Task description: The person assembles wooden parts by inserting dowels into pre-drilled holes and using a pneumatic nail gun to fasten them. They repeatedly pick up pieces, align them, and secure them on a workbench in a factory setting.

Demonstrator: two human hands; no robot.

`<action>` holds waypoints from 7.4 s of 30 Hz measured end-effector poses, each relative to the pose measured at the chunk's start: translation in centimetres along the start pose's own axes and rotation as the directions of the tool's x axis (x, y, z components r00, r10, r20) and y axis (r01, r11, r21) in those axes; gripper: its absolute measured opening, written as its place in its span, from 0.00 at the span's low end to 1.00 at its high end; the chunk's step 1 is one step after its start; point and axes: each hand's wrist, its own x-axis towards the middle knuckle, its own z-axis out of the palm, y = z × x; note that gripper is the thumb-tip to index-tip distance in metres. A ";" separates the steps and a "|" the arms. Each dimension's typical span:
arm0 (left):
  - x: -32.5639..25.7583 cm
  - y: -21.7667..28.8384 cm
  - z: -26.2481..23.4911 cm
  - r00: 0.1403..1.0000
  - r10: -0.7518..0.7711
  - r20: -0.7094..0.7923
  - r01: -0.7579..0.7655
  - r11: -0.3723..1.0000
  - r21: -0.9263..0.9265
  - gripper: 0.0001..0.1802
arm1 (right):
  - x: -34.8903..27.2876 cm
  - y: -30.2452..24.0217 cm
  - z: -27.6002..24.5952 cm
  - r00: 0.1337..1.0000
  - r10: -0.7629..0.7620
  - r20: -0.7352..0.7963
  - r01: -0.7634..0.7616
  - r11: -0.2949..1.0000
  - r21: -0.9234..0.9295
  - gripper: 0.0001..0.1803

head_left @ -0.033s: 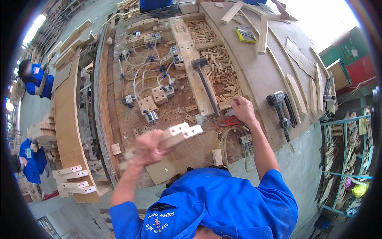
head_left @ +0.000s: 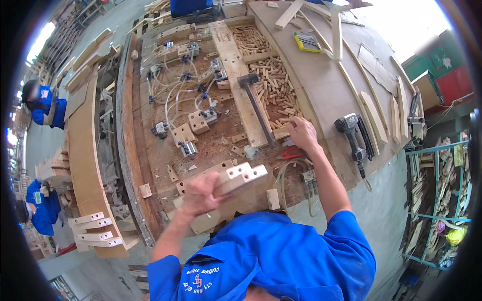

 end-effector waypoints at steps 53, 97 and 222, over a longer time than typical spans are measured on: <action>-6.4 2.5 13.1 0.927 -0.288 0.241 0.269 0.957 0.108 0.36 | -2.5 -2.4 5.0 0.970 -0.236 0.063 0.181 0.868 0.463 0.06; -6.4 2.3 13.5 0.953 -0.242 0.181 0.224 0.968 0.113 0.36 | -15.2 -1.7 9.9 0.923 -0.265 0.279 0.086 0.849 0.521 0.05; -0.7 -17.5 -5.0 0.741 -0.457 0.492 0.264 0.872 0.412 0.14 | -20.0 11.7 -0.1 0.707 0.677 -0.204 -0.474 0.668 0.574 0.12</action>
